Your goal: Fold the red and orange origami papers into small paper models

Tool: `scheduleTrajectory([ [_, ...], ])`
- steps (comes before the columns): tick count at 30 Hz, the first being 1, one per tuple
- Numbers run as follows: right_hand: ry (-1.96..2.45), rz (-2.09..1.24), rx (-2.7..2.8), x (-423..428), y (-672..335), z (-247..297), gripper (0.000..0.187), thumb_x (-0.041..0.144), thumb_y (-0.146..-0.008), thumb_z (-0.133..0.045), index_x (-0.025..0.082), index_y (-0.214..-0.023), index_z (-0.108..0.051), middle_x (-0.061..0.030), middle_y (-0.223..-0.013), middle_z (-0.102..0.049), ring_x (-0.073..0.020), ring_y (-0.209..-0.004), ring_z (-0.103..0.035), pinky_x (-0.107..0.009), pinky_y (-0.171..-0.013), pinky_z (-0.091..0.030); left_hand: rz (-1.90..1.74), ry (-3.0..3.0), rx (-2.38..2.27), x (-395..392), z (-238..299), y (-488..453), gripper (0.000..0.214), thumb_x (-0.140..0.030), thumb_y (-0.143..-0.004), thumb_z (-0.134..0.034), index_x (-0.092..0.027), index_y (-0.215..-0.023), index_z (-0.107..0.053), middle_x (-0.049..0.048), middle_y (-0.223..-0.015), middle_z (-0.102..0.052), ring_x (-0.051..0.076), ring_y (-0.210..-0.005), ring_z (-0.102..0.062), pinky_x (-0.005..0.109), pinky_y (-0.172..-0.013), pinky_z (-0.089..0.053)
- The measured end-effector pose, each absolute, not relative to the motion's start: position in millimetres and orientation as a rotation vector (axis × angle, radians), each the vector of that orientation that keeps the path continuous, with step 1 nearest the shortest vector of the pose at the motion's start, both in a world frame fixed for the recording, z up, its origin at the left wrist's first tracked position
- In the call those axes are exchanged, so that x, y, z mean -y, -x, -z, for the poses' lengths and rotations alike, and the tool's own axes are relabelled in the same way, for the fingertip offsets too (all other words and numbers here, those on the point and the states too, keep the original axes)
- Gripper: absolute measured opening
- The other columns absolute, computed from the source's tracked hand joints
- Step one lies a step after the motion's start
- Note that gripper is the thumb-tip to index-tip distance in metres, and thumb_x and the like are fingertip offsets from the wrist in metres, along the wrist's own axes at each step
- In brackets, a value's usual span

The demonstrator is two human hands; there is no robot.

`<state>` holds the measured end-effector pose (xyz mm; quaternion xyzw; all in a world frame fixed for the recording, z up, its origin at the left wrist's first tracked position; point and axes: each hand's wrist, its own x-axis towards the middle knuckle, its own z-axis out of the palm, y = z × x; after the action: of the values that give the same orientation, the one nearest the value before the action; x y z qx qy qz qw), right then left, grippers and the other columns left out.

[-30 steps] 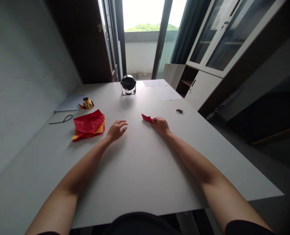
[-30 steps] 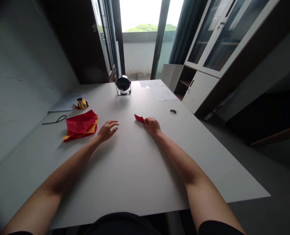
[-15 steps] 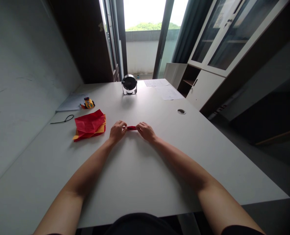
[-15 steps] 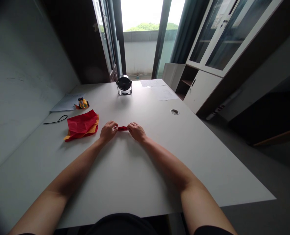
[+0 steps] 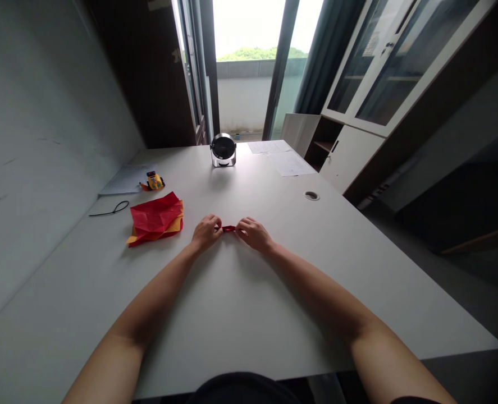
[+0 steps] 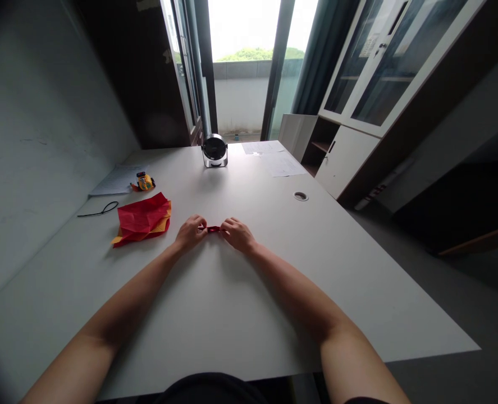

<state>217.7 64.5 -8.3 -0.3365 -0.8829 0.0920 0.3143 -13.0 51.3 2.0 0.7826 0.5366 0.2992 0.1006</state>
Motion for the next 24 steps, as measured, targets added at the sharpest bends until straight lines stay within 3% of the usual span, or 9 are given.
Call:
scheduleTrajectory([
  [8,0.956,-0.338,2.256,-61.5,-215.8,5.0,0.013,0.014,-0.088,-0.060,0.022,-0.081,-0.066,-0.0028,-0.083,-0.066,-0.0167,-0.079,-0.057,-0.027,-0.074,-0.044,-0.976,-2.281,-1.615,-50.8,0.2,13.8,0.013,-0.018,-0.089,-0.053,-0.025,-0.099,-0.060,0.0049,-0.095,-0.064,0.021,-0.085,-0.061,0.034,-0.078,-0.046],
  [24,1.140,-0.358,2.237,-53.9,-211.3,4.2,0.014,0.012,-0.084,-0.059,0.023,-0.081,-0.067,-0.0006,-0.083,-0.066,-0.0149,-0.070,-0.055,-0.026,-0.068,-0.040,-0.930,-2.337,-1.516,-47.6,-4.3,13.7,0.009,-0.021,-0.090,-0.055,-0.024,-0.088,-0.062,0.0064,-0.100,-0.065,0.023,-0.096,-0.060,0.036,-0.084,-0.046],
])
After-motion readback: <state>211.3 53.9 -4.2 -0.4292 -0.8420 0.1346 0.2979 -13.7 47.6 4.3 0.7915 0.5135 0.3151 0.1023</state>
